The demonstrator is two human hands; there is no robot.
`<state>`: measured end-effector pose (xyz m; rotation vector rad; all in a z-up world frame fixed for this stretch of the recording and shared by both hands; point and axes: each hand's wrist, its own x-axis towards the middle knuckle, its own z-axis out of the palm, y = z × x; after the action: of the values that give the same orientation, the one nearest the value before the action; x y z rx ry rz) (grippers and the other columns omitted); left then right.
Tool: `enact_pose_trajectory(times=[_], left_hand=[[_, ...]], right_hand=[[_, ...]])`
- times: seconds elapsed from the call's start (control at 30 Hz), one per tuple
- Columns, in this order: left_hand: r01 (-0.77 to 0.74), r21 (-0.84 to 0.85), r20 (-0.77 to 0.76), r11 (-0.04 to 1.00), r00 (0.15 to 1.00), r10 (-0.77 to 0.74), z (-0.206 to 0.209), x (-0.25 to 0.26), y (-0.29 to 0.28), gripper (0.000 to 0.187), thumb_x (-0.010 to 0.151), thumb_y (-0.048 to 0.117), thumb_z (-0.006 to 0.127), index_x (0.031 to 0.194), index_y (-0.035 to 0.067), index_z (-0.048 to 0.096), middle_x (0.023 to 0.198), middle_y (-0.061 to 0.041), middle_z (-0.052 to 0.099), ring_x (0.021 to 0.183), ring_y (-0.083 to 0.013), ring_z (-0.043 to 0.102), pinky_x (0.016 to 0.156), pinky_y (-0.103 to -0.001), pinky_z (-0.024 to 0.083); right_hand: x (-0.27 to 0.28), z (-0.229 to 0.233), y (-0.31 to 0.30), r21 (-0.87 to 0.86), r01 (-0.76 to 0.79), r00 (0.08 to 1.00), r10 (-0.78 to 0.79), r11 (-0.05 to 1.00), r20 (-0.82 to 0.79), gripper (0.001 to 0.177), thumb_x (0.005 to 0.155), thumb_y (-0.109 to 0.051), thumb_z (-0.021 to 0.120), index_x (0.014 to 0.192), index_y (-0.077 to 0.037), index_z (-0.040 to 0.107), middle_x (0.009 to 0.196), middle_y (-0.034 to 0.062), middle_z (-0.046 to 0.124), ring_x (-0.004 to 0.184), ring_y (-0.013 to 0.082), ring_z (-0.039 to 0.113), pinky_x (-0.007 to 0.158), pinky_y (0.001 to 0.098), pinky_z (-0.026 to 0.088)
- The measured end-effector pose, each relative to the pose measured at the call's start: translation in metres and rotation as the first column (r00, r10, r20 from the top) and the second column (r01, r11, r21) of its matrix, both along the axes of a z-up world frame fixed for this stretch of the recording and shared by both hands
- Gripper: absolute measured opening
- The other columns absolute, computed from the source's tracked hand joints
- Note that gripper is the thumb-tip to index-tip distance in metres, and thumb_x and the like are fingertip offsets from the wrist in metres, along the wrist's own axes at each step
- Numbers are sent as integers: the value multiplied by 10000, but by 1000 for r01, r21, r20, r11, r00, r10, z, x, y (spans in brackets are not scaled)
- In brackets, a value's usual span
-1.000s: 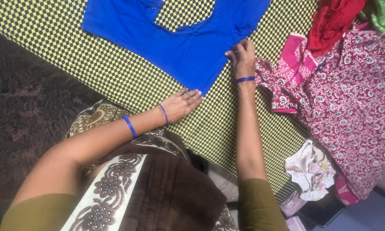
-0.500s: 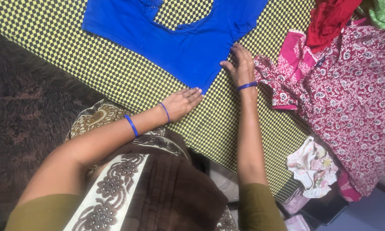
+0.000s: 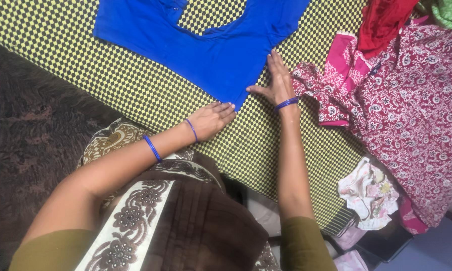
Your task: The person irons a blue top on a checkered ironing board. They smooth the fabric, use a steam iron to press the garment, and then fold it neatly. The person handles the iron and the garment directly with their hands.
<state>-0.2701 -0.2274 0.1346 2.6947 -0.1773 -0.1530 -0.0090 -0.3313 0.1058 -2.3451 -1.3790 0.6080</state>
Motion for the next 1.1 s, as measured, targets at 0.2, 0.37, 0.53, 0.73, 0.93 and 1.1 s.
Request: enact_pose_trajectory(times=[0.2,0.37,0.53,0.73,0.93,1.1], left_hand=[[-123,-214,-222,969,972,75,7,27,18,328,990,132,588,1309,59,619,1299,-152,679,1252,-308,625,1152,-438,449],[-159,-106,68,982,984,167,-30,77,31,495,976,250,660,1416,59,538,1510,-139,519,1436,-276,458,1209,-494,328],[19,159,-215,987,976,16,-43,124,49,1169,743,579,804,1630,115,199,1725,-50,126,1577,-200,140,1250,-553,148],[163,326,-409,931,912,-17,-26,169,54,1681,403,748,910,1642,89,-15,1727,-99,-41,1588,-233,4,1237,-590,52],[145,308,-451,940,892,10,-19,173,48,1813,288,673,975,1643,68,-67,1713,-128,-140,1584,-279,-78,1207,-653,41],[43,293,-362,955,930,69,-49,173,41,1445,617,439,911,1649,71,-31,1714,-123,-134,1580,-268,-87,1172,-719,36]], right_hand=[[-9,-9,-2,-90,43,999,-43,995,-1,1387,523,-514,983,1562,54,262,1656,239,196,1537,380,212,1232,611,177],[-6,-24,-11,-44,21,999,-20,999,34,1381,562,-453,979,1628,18,238,1718,191,172,1582,359,207,1257,622,148],[-8,-5,-10,-2,20,998,-20,1000,-51,1390,567,-454,1012,1602,25,216,1700,198,176,1568,377,199,1249,633,140],[-27,5,-16,129,148,985,-134,981,-108,1205,636,-330,973,1577,-17,287,1622,235,323,1504,406,310,1225,529,303],[-115,-7,-48,211,314,941,-274,926,-198,540,1007,-137,684,1505,-88,481,1594,191,504,1462,340,569,1245,425,494],[-170,-6,-41,197,256,967,-249,946,-58,650,1058,-235,573,1576,40,292,1664,271,287,1548,428,313,1282,499,277]])
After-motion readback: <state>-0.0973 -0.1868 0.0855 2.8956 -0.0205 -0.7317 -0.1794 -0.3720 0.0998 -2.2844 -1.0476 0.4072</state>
